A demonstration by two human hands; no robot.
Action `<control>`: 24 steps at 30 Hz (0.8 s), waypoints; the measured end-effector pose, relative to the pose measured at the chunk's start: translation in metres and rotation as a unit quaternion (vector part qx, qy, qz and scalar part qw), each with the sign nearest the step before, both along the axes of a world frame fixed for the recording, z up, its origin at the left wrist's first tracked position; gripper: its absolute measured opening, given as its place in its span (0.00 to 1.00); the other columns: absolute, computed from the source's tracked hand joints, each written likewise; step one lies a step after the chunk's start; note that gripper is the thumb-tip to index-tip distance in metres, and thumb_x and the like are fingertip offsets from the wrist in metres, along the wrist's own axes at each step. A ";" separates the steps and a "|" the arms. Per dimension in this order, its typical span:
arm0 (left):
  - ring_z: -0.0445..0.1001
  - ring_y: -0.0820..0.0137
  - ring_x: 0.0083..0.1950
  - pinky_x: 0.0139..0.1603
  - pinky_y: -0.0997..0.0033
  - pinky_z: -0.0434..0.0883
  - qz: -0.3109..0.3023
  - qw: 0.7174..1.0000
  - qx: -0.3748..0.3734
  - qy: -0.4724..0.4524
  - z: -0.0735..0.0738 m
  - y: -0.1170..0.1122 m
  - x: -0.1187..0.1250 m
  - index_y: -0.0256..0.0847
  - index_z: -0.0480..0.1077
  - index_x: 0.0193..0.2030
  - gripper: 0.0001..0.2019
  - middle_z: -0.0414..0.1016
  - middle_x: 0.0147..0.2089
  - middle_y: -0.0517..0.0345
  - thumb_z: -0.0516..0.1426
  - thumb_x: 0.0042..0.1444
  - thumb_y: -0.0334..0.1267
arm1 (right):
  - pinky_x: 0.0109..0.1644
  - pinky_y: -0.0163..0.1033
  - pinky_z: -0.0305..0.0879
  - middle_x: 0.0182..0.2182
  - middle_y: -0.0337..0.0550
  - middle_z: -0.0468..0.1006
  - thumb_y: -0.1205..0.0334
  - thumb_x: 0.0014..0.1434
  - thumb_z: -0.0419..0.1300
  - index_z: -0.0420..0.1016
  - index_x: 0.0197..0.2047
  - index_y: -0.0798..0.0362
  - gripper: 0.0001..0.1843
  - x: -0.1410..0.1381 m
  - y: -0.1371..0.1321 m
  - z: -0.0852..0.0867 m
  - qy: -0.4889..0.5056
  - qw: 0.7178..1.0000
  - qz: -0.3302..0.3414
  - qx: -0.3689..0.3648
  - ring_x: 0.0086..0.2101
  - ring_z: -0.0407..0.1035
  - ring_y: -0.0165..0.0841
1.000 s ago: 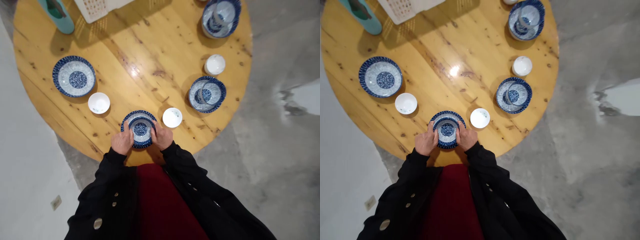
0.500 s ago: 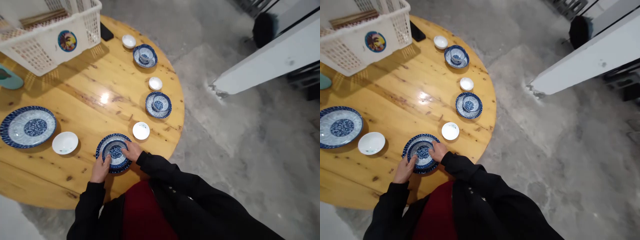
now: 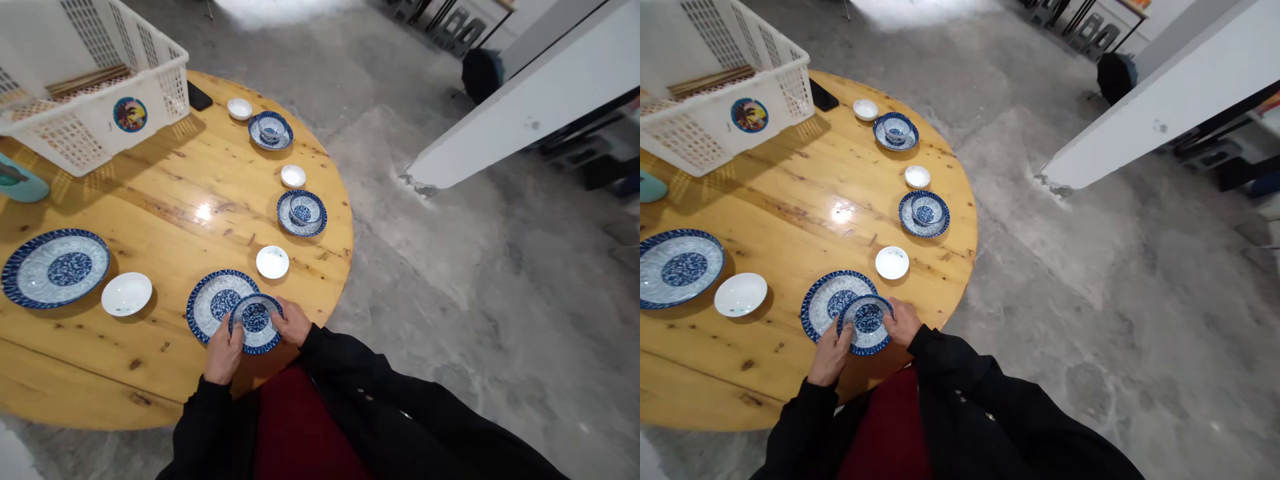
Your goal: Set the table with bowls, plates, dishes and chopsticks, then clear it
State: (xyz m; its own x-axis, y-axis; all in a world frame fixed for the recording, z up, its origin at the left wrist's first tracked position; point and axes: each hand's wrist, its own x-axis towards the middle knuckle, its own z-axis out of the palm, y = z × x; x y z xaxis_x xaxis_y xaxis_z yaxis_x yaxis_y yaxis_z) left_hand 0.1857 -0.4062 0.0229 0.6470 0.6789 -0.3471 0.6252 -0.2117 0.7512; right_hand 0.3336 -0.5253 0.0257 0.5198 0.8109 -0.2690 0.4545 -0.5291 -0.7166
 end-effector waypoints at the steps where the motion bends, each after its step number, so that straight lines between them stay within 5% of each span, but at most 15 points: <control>1: 0.78 0.56 0.47 0.48 0.59 0.72 -0.012 1.000 -0.014 0.001 -0.001 -0.009 0.001 0.40 0.71 0.48 0.19 0.80 0.42 0.47 0.46 0.61 0.46 | 0.42 0.37 0.65 0.33 0.42 0.77 0.67 0.59 0.50 0.72 0.42 0.52 0.11 0.000 -0.010 -0.001 0.004 1.000 -0.008 0.003 0.36 0.71 0.36; 9: 0.76 0.57 0.50 0.53 0.58 0.70 -0.054 0.997 -0.050 -0.006 0.009 -0.078 0.039 0.40 0.71 0.46 0.18 0.79 0.45 0.47 0.45 0.61 0.45 | 0.38 0.36 0.63 0.30 0.43 0.77 0.68 0.58 0.51 0.71 0.37 0.53 0.08 0.032 -0.089 -0.004 0.020 0.999 -0.034 -0.006 0.32 0.71 0.36; 14: 0.77 0.58 0.48 0.52 0.59 0.71 -0.045 0.998 -0.052 -0.010 0.022 -0.148 0.104 0.38 0.71 0.48 0.19 0.79 0.44 0.47 0.46 0.60 0.46 | 0.36 0.36 0.62 0.28 0.44 0.77 0.66 0.58 0.50 0.71 0.37 0.53 0.09 0.089 -0.160 -0.001 0.003 0.999 -0.053 0.000 0.30 0.70 0.36; 20: 0.76 0.59 0.50 0.54 0.61 0.69 -0.033 0.997 -0.062 -0.025 0.016 -0.256 0.186 0.38 0.72 0.48 0.19 0.79 0.46 0.47 0.46 0.61 0.44 | 0.38 0.37 0.65 0.31 0.46 0.80 0.62 0.57 0.48 0.74 0.42 0.53 0.15 0.171 -0.266 -0.009 -0.006 0.997 -0.064 0.030 0.33 0.73 0.38; 24: 0.76 0.62 0.49 0.52 0.65 0.69 -0.058 0.996 -0.068 0.016 0.022 -0.301 0.228 0.41 0.71 0.49 0.17 0.79 0.46 0.52 0.46 0.62 0.44 | 0.39 0.38 0.66 0.30 0.47 0.80 0.59 0.57 0.48 0.74 0.39 0.53 0.15 0.212 -0.316 -0.014 0.013 0.997 -0.073 0.036 0.34 0.73 0.39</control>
